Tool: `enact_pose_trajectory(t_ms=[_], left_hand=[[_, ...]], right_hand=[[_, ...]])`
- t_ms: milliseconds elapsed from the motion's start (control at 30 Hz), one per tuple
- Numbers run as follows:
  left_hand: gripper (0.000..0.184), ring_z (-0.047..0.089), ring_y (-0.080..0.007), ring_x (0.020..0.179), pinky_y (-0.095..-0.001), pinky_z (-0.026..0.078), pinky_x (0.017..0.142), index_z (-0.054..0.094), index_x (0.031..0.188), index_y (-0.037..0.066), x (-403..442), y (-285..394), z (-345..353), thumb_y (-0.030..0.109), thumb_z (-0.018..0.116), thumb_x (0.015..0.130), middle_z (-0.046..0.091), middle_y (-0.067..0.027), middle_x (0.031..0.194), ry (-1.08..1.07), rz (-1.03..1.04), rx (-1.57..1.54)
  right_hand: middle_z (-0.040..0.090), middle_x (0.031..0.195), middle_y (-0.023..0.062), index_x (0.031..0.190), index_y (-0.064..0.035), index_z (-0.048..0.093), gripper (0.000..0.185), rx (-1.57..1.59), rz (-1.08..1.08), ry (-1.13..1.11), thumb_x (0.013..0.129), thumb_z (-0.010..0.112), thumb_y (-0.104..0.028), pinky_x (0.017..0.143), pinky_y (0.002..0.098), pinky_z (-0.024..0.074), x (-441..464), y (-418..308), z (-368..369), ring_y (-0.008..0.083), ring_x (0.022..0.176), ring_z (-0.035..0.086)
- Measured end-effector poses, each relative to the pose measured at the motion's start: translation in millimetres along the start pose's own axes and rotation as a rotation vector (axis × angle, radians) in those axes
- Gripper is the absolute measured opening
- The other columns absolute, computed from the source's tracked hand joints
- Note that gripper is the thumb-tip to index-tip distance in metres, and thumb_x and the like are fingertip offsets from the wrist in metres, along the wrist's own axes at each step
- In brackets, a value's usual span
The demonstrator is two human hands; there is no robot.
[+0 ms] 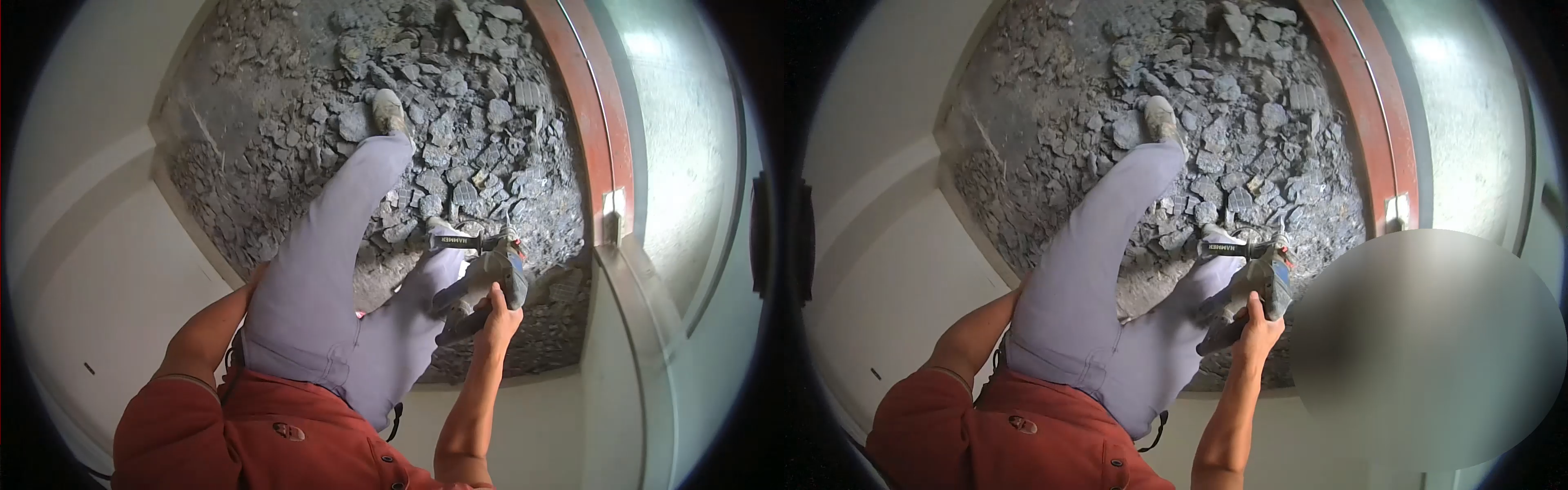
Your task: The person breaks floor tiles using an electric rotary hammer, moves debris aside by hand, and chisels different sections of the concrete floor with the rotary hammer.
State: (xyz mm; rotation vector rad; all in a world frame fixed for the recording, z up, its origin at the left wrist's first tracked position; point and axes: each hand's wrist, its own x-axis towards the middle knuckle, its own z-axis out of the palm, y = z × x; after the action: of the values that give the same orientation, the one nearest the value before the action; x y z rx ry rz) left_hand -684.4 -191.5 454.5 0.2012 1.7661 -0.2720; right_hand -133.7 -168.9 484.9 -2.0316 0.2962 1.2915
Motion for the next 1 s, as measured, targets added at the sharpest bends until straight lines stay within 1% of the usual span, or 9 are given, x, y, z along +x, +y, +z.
enact_pose_trajectory(t_ms=[133, 333, 600, 633, 733, 767, 833, 900, 1000], left_hand=[[0.044, 0.068, -0.0316, 0.102, -0.0408, 0.051, 0.088, 0.063, 0.129, -0.002, 2, 31, -31, 0.030, 0.058, 0.099, 0.071, -0.0204, 0.115, 0.078, 0.277, 0.289], [0.049, 0.068, -0.0240, 0.100, -0.0371, 0.052, 0.085, 0.059, 0.136, -0.001, -13, 71, -37, 0.033, 0.060, 0.100, 0.070, -0.0156, 0.114, 0.217, -0.027, -0.082], [0.049, 0.068, -0.0211, 0.100, -0.0338, 0.053, 0.082, 0.061, 0.130, 0.000, -36, 34, 29, 0.038, 0.060, 0.100, 0.069, -0.0125, 0.116, 0.094, 0.023, -0.605], [0.048, 0.068, -0.0198, 0.100, -0.0333, 0.053, 0.082, 0.062, 0.129, 0.000, -32, 27, 40, 0.038, 0.061, 0.099, 0.070, -0.0127, 0.116, 0.074, 0.005, -0.668], [0.048, 0.068, -0.0211, 0.101, -0.0350, 0.053, 0.083, 0.062, 0.128, -0.001, -12, 55, 58, 0.036, 0.061, 0.098, 0.070, -0.0129, 0.115, 0.079, 0.024, -0.668], [0.050, 0.067, -0.0270, 0.104, -0.0380, 0.052, 0.087, 0.060, 0.130, -0.002, 12, 61, 67, 0.036, 0.060, 0.098, 0.069, -0.0149, 0.117, 0.153, 0.237, -0.507], [0.056, 0.058, -0.0381, 0.124, -0.0419, 0.045, 0.104, 0.055, 0.137, -0.002, 26, 152, 53, 0.039, 0.059, 0.099, 0.062, -0.0231, 0.132, 0.159, 0.453, -0.390], [0.068, 0.033, -0.0389, 0.146, -0.0443, 0.028, 0.118, 0.041, 0.150, 0.002, 64, 236, 48, 0.045, 0.057, 0.100, 0.036, -0.0238, 0.156, 0.260, 0.705, -0.349], [0.068, 0.031, -0.0431, 0.145, -0.0499, 0.028, 0.118, 0.036, 0.153, 0.004, 135, 370, 23, 0.047, 0.051, 0.102, 0.034, -0.0263, 0.156, 0.473, 0.843, -0.159]], right_hand=[[0.056, 0.073, 0.0033, 0.097, -0.0033, 0.062, 0.012, -0.075, 0.012, 0.027, 0.090, 0.070, -0.010, 0.054, 0.0324, 0.0477, -5, -52, 81, 0.0154, 0.058, 0.056], [0.057, 0.067, 0.0050, 0.091, -0.0015, 0.062, 0.012, -0.091, -0.040, -0.123, 0.090, 0.069, -0.012, 0.057, 0.0320, 0.0464, -35, -133, 204, 0.0170, 0.057, 0.057], [0.063, 0.067, 0.0028, 0.080, 0.0001, 0.068, 0.018, -0.680, -0.409, -0.382, 0.082, 0.074, -0.016, 0.059, 0.0289, 0.0437, -57, -193, 370, 0.0119, 0.062, 0.058], [0.062, 0.067, 0.0036, 0.091, 0.0005, 0.067, 0.018, -0.828, -0.439, -0.445, 0.084, 0.071, -0.015, 0.059, 0.0286, 0.0428, -58, -203, 394, 0.0131, 0.061, 0.058], [0.061, 0.066, 0.0040, 0.099, 0.0008, 0.068, 0.022, -0.996, -0.478, -0.545, 0.084, 0.069, -0.015, 0.060, 0.0285, 0.0415, -51, -211, 459, 0.0143, 0.060, 0.057], [0.061, 0.064, 0.0036, 0.096, 0.0006, 0.068, 0.020, -1.001, -0.470, -0.581, 0.084, 0.070, -0.015, 0.059, 0.0286, 0.0413, -47, -212, 477, 0.0142, 0.059, 0.057], [0.061, 0.065, 0.0041, 0.096, 0.0003, 0.068, 0.019, -1.022, -0.479, -0.609, 0.084, 0.069, -0.014, 0.059, 0.0282, 0.0410, -40, -212, 507, 0.0140, 0.060, 0.058], [0.062, 0.069, 0.0053, 0.100, 0.0000, 0.068, 0.020, -0.981, -0.444, -0.689, 0.084, 0.069, -0.011, 0.058, 0.0281, 0.0424, -22, -212, 533, 0.0142, 0.060, 0.059], [0.062, 0.073, 0.0064, 0.103, 0.0004, 0.067, 0.022, -0.917, -0.388, -0.760, 0.084, 0.069, -0.010, 0.057, 0.0296, 0.0459, 2, -214, 578, 0.0155, 0.061, 0.060]])
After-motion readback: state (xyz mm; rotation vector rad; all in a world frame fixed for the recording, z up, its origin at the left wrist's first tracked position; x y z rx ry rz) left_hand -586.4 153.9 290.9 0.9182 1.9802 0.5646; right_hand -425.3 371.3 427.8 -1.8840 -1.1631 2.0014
